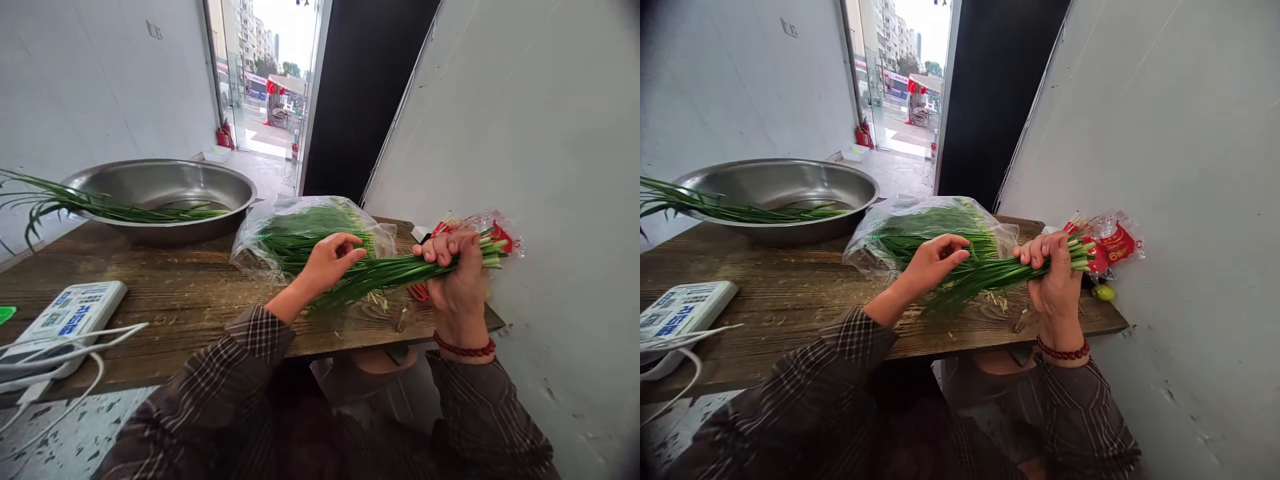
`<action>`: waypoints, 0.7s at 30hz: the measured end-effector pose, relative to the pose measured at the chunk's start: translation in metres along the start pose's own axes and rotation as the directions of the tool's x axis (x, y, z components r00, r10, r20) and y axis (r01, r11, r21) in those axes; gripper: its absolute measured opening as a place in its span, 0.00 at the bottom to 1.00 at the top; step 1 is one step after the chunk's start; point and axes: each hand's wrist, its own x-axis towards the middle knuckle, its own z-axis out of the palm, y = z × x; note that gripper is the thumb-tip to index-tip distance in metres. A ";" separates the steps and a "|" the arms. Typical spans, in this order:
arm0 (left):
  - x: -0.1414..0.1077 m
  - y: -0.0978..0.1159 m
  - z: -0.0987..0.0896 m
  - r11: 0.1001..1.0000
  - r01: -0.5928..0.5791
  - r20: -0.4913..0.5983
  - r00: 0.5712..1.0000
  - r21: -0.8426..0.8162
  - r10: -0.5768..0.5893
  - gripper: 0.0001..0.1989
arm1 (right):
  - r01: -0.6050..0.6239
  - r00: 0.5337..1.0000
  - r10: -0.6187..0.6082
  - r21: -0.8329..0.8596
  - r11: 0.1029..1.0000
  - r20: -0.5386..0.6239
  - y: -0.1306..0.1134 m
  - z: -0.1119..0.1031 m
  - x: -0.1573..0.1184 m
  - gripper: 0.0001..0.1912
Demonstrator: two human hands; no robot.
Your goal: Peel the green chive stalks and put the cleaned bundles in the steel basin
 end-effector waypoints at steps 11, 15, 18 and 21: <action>-0.009 -0.042 0.001 0.956 0.098 -0.243 0.969 0.278 -0.029 0.14 | 0.000 0.984 0.008 0.047 0.999 -0.178 -0.003 -0.006 0.001 0.23; -0.023 -0.055 -0.013 0.948 0.132 -0.258 0.964 0.291 -0.056 0.14 | 0.052 0.947 -0.010 0.121 0.991 -0.321 -0.002 -0.016 0.009 0.20; -0.035 -0.055 -0.023 0.944 0.176 -0.308 0.947 0.278 -0.085 0.17 | 0.081 0.916 0.003 0.194 0.978 -0.400 0.000 -0.024 0.016 0.19; -0.047 -0.058 -0.031 0.938 0.218 -0.379 0.920 0.270 -0.104 0.19 | 0.071 0.890 0.047 0.240 0.968 -0.454 0.003 -0.030 0.020 0.18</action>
